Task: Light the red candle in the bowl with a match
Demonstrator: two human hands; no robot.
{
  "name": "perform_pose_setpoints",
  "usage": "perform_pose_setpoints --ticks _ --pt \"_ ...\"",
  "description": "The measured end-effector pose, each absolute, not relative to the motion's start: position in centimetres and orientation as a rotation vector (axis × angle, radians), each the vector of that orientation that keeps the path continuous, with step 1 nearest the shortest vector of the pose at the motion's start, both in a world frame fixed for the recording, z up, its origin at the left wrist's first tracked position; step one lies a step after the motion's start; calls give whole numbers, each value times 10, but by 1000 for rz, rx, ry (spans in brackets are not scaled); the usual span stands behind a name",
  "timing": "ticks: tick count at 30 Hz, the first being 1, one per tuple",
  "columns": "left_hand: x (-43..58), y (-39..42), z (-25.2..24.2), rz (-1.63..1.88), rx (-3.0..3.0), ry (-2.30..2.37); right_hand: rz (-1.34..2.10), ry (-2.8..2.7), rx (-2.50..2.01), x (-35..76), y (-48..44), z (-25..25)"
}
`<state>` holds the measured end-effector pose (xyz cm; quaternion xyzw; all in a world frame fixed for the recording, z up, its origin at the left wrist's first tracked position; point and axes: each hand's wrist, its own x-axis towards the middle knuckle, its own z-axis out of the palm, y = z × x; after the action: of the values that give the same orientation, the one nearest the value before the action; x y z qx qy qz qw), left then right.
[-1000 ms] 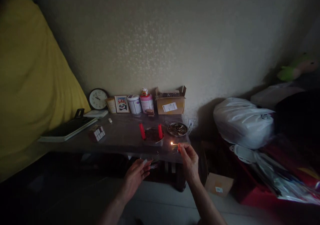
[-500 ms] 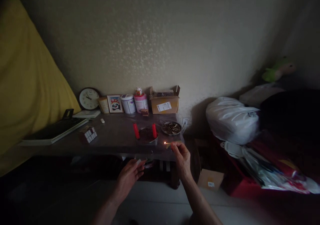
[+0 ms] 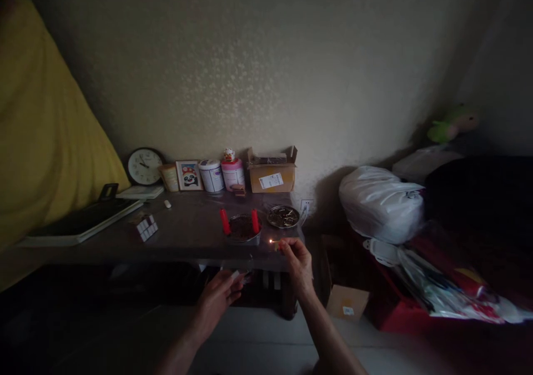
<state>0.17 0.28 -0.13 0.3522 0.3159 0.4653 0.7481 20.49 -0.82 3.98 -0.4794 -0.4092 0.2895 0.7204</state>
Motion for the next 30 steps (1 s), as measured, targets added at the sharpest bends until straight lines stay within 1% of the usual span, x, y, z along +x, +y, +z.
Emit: perform_pose_setpoints --ticks 16,23,30 --pt "2 6 -11 1027 833 683 683 -952 -954 195 18 62" --pt "2 7 -9 1025 831 661 579 -986 -996 193 32 65" --pt "2 10 -13 1005 834 666 549 -994 -986 193 51 66"
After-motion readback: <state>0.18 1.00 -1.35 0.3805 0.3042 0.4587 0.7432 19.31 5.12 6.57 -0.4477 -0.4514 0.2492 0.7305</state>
